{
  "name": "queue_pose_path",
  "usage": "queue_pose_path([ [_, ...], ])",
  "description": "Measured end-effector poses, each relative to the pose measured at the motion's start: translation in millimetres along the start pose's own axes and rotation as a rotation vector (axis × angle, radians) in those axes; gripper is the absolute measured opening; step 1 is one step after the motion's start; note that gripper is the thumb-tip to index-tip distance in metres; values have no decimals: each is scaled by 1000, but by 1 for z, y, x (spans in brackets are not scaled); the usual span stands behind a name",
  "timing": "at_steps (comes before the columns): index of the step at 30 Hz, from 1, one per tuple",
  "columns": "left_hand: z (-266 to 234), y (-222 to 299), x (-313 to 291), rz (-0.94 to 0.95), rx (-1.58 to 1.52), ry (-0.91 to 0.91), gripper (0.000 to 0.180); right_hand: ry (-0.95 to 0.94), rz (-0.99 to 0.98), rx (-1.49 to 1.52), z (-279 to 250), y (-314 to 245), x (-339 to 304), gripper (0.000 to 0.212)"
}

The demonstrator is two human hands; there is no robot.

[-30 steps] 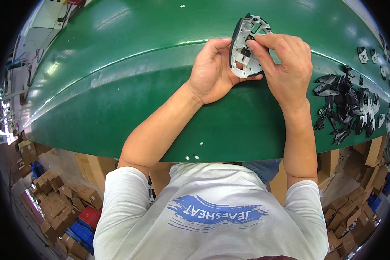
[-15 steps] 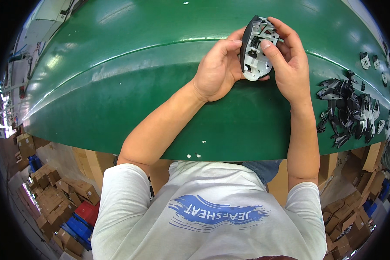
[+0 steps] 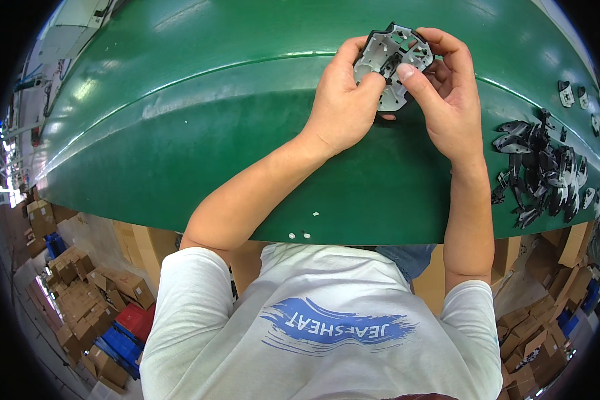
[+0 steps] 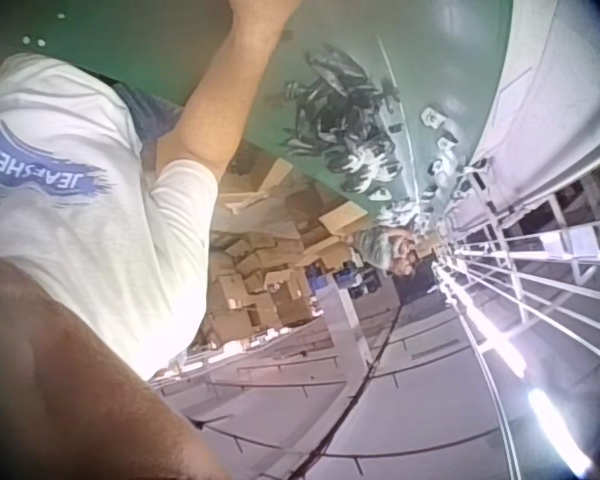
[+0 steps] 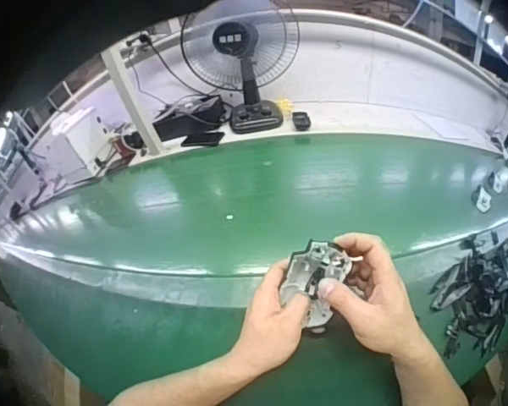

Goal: The person assembles computer mouse shells by inserting small plastic pieces into the shells by hand, packs assembled shells into a cardboard box, and retrieves additional plastic parts from a box onto the workstation.

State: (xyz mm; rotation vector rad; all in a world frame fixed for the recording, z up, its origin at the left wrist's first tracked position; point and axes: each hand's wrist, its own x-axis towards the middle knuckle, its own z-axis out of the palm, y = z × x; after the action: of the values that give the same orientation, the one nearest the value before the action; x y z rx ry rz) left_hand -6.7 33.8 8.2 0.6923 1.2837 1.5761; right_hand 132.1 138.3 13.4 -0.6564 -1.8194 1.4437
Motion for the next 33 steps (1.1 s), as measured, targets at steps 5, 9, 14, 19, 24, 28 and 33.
queue_pose_path([
  [5, -10, -18, 10, 241, 201, 139, 43, -83, -56, -78, 13, -3, -4, 67],
  [9, -2, -11, 3, 248, 297, 182, 40, -3, -18, -91, 20, 1, -7, 72],
  [14, -1, -10, -2, 222, 320, 115, 42, -35, 33, -154, 18, -4, -7, 74],
  [19, -3, -16, 0, 290, 355, 129, 44, -30, 76, -133, 25, -7, -10, 72],
  [24, 0, -16, -4, 273, 351, 143, 44, 11, 110, -114, 30, -17, -9, 79],
  [28, -5, -21, 0, 281, 411, 83, 46, 14, 60, -143, 29, -17, -8, 78],
  [33, -10, -8, -2, 272, 474, 62, 49, 8, 36, -227, 29, -26, -9, 79],
])
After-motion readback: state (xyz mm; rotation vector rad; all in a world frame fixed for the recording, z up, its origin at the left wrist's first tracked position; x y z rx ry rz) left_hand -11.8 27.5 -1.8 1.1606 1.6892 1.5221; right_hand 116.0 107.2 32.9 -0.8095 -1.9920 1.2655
